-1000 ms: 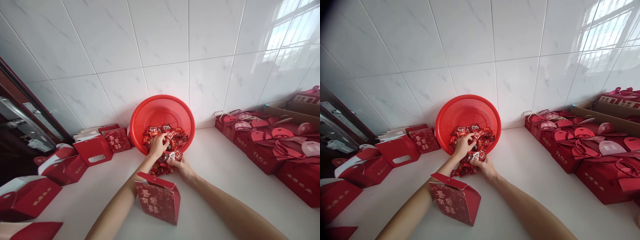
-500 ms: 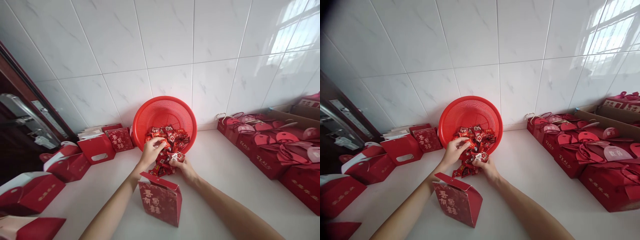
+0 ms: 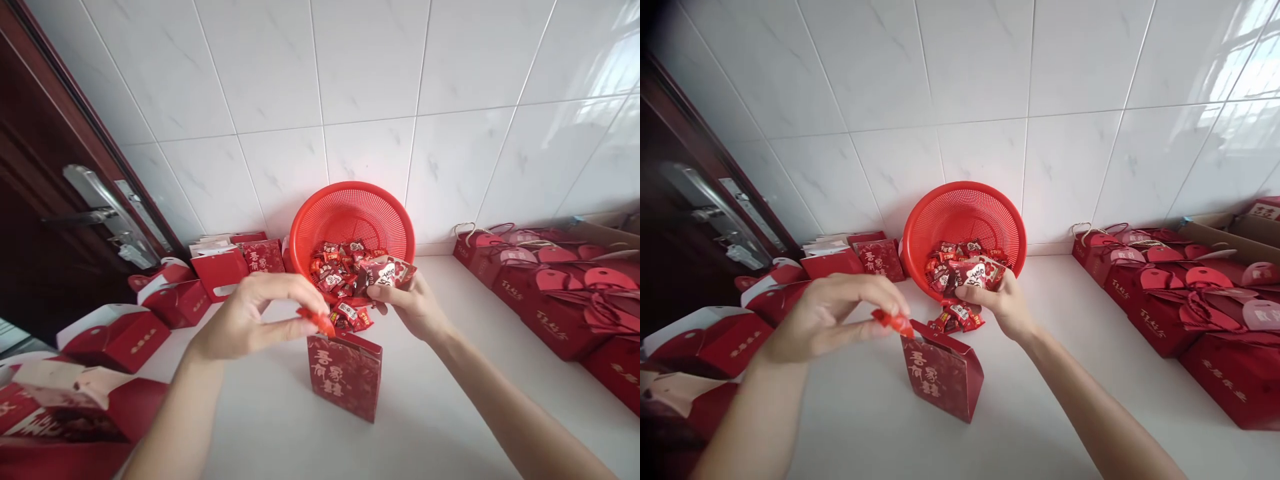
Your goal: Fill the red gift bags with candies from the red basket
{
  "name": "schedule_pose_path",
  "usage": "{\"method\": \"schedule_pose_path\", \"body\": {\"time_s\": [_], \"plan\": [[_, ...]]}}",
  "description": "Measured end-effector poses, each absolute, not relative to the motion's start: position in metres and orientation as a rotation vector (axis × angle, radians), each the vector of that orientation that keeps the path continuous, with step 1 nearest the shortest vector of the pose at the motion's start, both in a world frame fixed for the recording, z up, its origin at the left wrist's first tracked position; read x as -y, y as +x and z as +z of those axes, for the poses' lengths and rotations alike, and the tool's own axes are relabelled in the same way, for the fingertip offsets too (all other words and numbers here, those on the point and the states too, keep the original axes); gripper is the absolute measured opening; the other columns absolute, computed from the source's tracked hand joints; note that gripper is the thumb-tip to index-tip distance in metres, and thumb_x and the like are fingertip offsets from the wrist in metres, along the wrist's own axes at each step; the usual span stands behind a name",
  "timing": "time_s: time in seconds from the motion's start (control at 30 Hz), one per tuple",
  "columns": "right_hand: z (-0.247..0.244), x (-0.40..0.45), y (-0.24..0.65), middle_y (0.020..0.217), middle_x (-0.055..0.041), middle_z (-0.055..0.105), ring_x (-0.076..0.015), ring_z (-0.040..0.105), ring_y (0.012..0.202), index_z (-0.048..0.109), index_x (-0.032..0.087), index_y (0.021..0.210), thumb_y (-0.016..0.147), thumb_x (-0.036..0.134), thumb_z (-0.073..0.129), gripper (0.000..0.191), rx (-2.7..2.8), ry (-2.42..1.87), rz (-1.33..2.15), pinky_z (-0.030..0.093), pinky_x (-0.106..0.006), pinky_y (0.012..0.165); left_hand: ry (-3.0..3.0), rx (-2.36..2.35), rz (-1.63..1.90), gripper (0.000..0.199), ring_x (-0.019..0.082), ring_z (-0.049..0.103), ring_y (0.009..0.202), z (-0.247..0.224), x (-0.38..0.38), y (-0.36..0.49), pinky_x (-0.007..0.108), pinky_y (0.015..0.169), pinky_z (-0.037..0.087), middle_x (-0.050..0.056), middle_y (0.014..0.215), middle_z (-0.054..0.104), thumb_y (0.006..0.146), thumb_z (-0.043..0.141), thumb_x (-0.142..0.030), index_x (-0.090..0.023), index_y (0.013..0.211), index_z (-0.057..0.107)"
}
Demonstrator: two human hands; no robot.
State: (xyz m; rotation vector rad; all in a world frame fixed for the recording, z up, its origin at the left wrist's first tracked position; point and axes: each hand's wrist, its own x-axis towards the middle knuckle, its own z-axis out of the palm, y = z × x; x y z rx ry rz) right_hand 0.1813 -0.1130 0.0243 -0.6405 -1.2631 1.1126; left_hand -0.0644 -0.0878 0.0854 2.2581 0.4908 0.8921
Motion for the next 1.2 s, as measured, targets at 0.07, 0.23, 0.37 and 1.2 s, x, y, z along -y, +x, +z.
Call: {"method": "schedule_pose_path", "body": {"time_s": [0.07,0.23,0.37,1.2], "plan": [[0.033,0.124,0.182,0.069,0.0008,0.062,-0.0113,0.050,0.057,0.067,0.018,0.082,0.076,0.024,0.078,0.014,1.416,-0.723,1.044,0.041,-0.023,0.052,2.396,-0.508,0.699,0.008,0.023,0.075,0.080,0.092,0.099,-0.067,0.032,0.075,0.061,0.004,0.084,0.079,0.084,0.075,-0.026,-0.029,0.087,0.081],[0.037,0.140,0.178,0.069,0.0028,0.060,-0.0100,0.042,0.053,0.069,0.021,0.094,0.081,0.016,0.071,0.014,1.753,-1.032,0.623,0.033,-0.022,0.049,2.532,-0.569,0.471,0.017,0.021,0.074,0.079,0.088,0.106,-0.065,0.027,0.074,0.058,0.001,0.087,0.079,0.089,0.066,-0.019,-0.029,0.090,0.080],[0.037,0.146,0.175,0.059,0.0058,0.052,-0.0110,0.037,0.050,0.063,0.023,0.092,0.086,0.022,0.068,0.007,1.896,-1.140,0.496,0.029,-0.023,0.046,2.622,-0.666,0.499,0.014,0.018,0.070,0.072,0.081,0.106,-0.059,0.025,0.066,0.051,-0.002,0.084,0.076,0.093,0.062,-0.023,-0.027,0.090,0.075],[0.043,0.149,0.184,0.059,0.0068,0.051,-0.0110,0.036,0.051,0.059,0.022,0.086,0.085,0.022,0.064,0.006,1.920,-1.383,0.424,0.029,-0.024,0.049,2.833,-0.688,0.661,0.023,0.013,0.062,0.071,0.062,0.100,-0.041,0.025,0.064,0.045,0.001,0.091,0.066,0.104,0.045,-0.019,-0.021,0.101,0.068]]}}
